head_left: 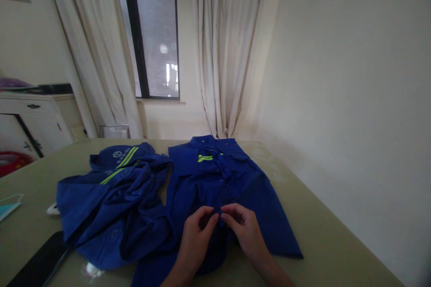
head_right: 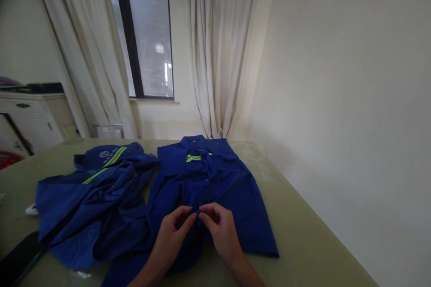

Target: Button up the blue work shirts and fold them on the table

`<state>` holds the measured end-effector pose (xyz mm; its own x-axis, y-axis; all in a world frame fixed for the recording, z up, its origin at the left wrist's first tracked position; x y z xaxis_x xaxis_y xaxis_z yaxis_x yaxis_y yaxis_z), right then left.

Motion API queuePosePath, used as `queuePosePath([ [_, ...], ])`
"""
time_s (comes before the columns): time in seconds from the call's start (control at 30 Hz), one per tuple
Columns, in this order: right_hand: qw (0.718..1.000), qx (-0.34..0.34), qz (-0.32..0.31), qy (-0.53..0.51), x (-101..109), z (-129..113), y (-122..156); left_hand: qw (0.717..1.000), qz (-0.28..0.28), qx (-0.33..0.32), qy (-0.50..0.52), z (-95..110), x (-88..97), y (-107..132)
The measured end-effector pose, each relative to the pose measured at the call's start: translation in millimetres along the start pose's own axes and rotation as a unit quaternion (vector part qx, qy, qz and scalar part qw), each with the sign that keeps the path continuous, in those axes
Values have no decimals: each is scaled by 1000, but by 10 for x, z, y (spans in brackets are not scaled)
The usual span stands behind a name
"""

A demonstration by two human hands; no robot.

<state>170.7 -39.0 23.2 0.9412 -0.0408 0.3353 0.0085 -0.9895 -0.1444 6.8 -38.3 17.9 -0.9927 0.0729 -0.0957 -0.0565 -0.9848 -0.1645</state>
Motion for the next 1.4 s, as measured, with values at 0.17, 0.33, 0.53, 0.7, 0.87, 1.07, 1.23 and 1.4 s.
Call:
queuePosePath([
  [0.17, 999, -4, -14, 33, 14, -10, -4, 1000, 1, -12, 0, -19, -10, 8],
  [0.33, 998, 8, -20, 51, 9, -36, 3, 998, -12, -46, -41, 26, -9, 22],
  [0.53, 998, -42, -35, -34, -34, 72, -19, 989, -84, -104, -63, 139, -62, 61],
  [0.7, 1000, -18, 8, -17, 140, -7, -62, 974, -105, -105, -170, 170, 38, -1],
  [0.87, 989, 27, 63, 133, 556, 55, -207, 926, -85, -90, -357, 132, 276, -52],
  [1.07, 801, -119, 189, 555, 981, 520, -288, 850, -171, 38, -497, -108, 169, -112],
  [1.23, 785, -122, 146, 589, 1038, 615, -357, 846, -144, 56, -511, -137, -13, -366],
  [1.4, 900, -39, 78, 427, 912, 507, -347, 871, -102, -9, -480, -102, -64, -575],
])
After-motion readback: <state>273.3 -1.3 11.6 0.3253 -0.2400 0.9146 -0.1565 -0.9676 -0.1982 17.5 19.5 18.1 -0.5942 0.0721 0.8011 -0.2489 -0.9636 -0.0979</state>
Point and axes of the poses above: each hand's wrist, its own y-axis away from the middle knuckle, its own x-axis out of the back of the hand, z = x × y, the point moved 3 cm from there along -y, towards the middle knuckle, and after that the axes turned 15 degrees about y, right-handed, at the moved point
